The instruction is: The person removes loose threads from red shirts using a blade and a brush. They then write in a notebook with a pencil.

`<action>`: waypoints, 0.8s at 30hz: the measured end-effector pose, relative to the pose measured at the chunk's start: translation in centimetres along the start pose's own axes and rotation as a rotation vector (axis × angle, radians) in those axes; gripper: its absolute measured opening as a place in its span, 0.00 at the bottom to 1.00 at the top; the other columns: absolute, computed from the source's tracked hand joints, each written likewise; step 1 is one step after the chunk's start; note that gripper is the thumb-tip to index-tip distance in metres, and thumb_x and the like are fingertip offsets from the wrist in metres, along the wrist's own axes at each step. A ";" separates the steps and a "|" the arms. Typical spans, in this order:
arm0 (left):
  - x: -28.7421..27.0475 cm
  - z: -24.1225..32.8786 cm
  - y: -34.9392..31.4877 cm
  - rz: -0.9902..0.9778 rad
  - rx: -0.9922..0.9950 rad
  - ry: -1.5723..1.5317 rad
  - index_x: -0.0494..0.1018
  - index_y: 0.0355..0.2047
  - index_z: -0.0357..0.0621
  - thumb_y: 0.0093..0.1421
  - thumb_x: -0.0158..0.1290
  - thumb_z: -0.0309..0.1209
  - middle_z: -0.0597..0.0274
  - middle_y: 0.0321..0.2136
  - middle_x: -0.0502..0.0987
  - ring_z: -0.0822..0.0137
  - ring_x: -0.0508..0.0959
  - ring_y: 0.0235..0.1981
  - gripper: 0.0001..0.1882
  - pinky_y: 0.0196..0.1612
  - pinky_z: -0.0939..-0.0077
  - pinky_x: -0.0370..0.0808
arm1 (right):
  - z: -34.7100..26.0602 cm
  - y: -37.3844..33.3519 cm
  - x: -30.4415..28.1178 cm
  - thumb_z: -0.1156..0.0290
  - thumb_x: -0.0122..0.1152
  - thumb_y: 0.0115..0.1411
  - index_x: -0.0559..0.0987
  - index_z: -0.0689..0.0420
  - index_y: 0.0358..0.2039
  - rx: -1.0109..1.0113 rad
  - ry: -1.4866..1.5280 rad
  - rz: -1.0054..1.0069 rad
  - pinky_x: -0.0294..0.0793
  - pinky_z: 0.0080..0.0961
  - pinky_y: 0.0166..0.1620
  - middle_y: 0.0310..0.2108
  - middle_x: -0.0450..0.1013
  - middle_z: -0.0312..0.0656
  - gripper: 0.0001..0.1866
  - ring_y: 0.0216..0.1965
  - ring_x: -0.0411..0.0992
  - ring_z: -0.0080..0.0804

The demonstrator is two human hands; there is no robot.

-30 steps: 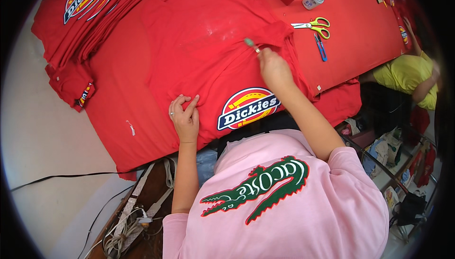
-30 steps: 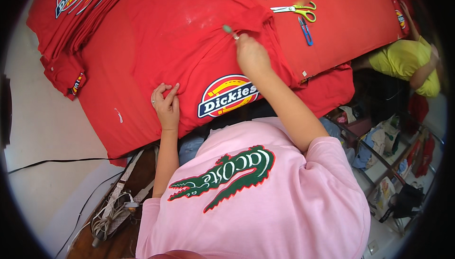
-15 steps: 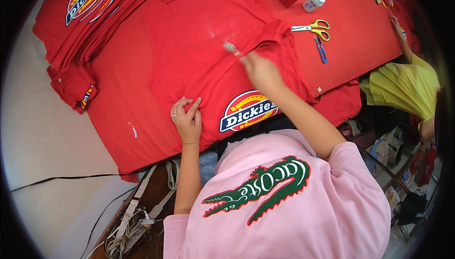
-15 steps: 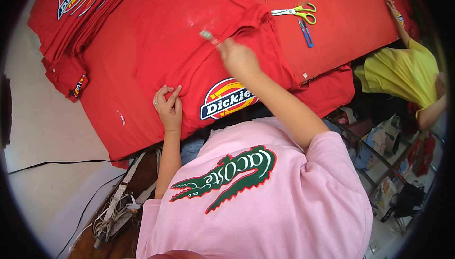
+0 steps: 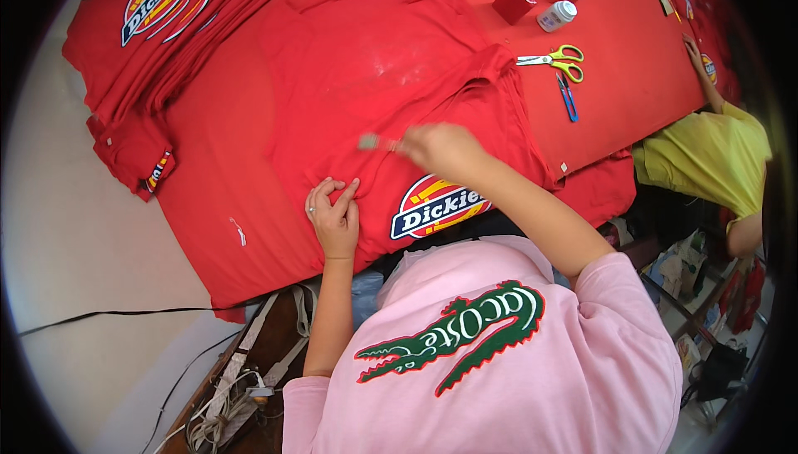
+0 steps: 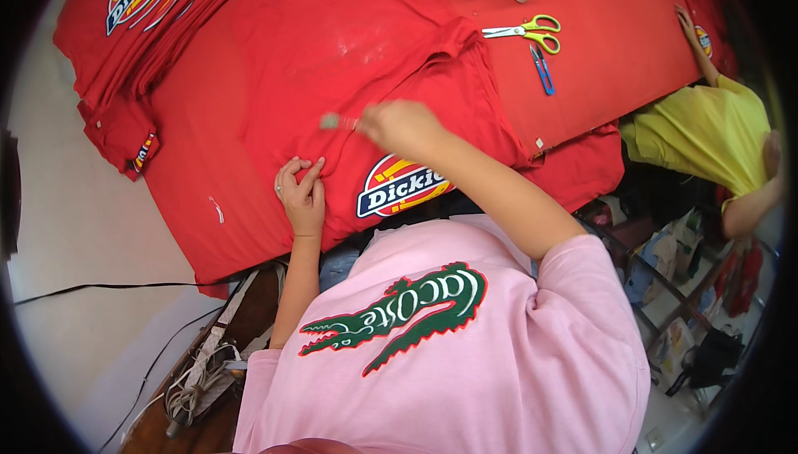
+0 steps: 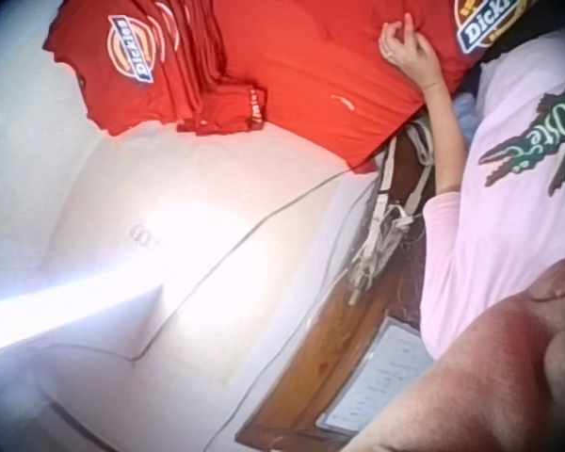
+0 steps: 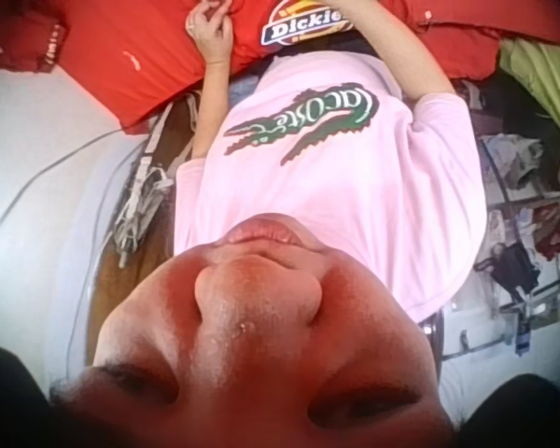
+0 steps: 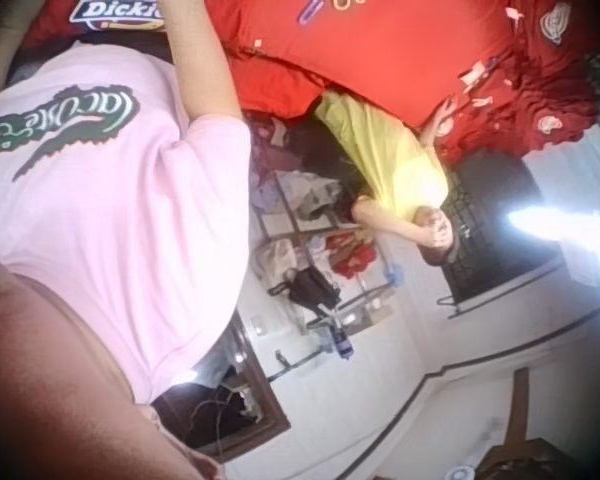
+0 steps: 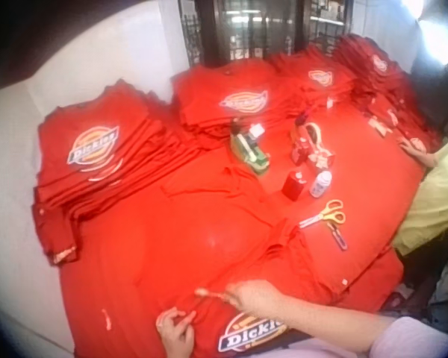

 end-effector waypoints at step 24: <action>-0.1 -0.1 -0.1 0.001 -0.019 0.002 0.87 0.47 0.56 0.52 0.59 0.20 0.62 0.45 0.78 0.54 0.77 0.56 0.23 0.64 0.55 0.66 | 3.1 -4.8 -1.7 0.56 0.53 0.75 0.74 0.58 0.35 0.306 0.023 0.259 0.75 0.56 0.33 0.27 0.77 0.57 0.18 0.30 0.77 0.62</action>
Point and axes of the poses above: each hand's wrist, its own y-axis towards the middle knuckle, its own x-axis out of the palm, z = x × y, the point moved 3 cm from there along y, towards the middle knuckle
